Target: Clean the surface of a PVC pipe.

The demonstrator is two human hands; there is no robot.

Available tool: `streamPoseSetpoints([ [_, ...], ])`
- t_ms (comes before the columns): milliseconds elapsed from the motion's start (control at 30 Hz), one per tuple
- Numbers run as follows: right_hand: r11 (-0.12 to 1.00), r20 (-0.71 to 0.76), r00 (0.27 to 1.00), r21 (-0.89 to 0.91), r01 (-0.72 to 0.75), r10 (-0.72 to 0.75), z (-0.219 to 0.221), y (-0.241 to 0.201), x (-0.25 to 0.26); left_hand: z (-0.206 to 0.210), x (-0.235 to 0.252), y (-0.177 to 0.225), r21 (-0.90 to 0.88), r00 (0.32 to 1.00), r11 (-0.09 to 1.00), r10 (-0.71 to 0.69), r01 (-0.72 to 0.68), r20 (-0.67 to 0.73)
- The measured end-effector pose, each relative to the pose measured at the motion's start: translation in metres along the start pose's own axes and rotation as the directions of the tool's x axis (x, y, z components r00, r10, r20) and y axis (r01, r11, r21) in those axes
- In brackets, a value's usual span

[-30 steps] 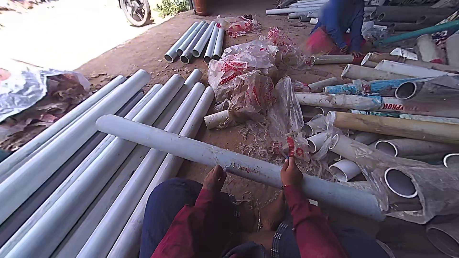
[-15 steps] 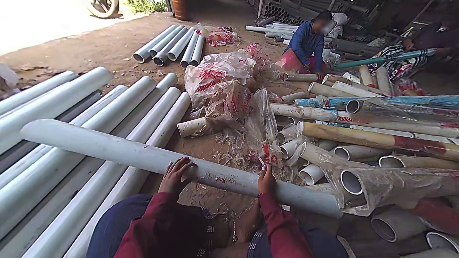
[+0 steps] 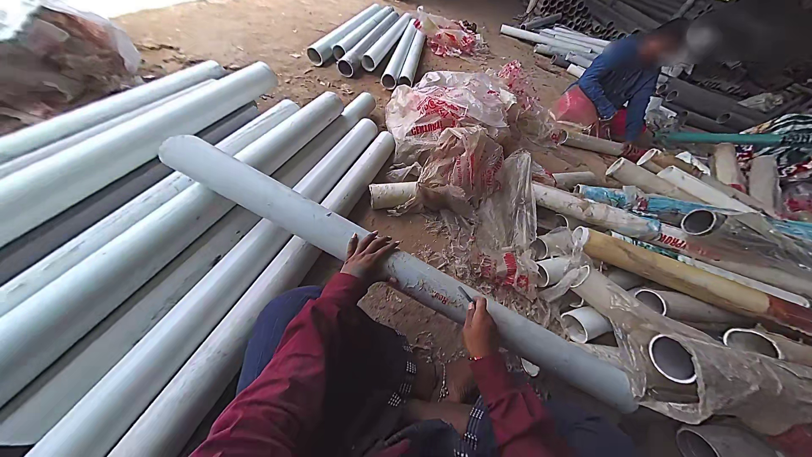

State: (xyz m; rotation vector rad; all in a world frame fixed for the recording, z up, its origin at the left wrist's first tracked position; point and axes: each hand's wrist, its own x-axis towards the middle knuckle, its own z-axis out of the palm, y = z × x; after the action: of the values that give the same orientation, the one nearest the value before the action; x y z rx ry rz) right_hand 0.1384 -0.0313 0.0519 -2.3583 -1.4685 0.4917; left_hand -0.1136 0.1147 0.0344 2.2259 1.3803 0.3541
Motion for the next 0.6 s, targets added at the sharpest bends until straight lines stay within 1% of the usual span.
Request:
streamPoseSetpoints([
  [33,0.997,0.039,0.999,-0.076,-0.022,0.025,-0.001,-0.003,-0.002,0.002,0.001,-0.003,-0.013,1.000,1.000,0.000,0.000,-0.001],
  [67,0.996,0.036,0.999,-0.090,-0.027,0.030,0.000,-0.004,-0.004,0.005,0.002,-0.007,-0.040,1.000,0.999,0.008,-0.009,-0.027],
  [100,0.999,-0.003,1.000,-0.048,0.000,0.000,0.002,-0.005,-0.004,0.009,0.003,-0.010,-0.070,0.997,0.997,0.025,-0.030,-0.067],
  [167,0.985,-0.095,0.987,0.101,0.142,-0.133,0.010,-0.008,0.001,0.013,0.005,-0.013,-0.115,0.990,0.991,0.051,-0.066,-0.133],
  [233,0.944,-0.080,0.967,0.213,0.253,-0.241,0.021,-0.018,0.007,0.016,0.005,-0.013,-0.122,0.981,0.989,0.065,-0.088,-0.180],
  [267,0.933,-0.029,0.961,0.232,0.273,-0.274,0.024,-0.026,0.011,0.017,0.005,-0.012,-0.116,0.979,0.989,0.069,-0.092,-0.191],
  [333,0.939,0.082,0.948,0.185,0.289,-0.307,0.026,-0.042,0.019,0.017,0.004,-0.010,-0.113,0.978,0.989,0.071,-0.095,-0.197],
  [367,0.944,0.106,0.943,0.145,0.298,-0.314,0.027,-0.049,0.022,0.016,0.004,-0.010,-0.118,0.979,0.989,0.070,-0.094,-0.192],
  [433,0.945,0.088,0.942,0.069,0.319,-0.324,0.029,-0.060,0.023,0.014,0.002,-0.010,-0.128,0.983,0.988,0.066,-0.089,-0.172],
  [500,0.938,0.047,0.937,-0.003,0.346,-0.345,0.033,-0.063,0.021,0.017,0.002,-0.012,-0.126,0.979,0.987,0.070,-0.095,-0.191],
  [600,0.933,0.037,0.938,-0.097,0.346,-0.344,0.036,-0.065,0.016,0.027,0.005,-0.014,-0.104,0.954,0.987,0.089,-0.124,-0.288],
])
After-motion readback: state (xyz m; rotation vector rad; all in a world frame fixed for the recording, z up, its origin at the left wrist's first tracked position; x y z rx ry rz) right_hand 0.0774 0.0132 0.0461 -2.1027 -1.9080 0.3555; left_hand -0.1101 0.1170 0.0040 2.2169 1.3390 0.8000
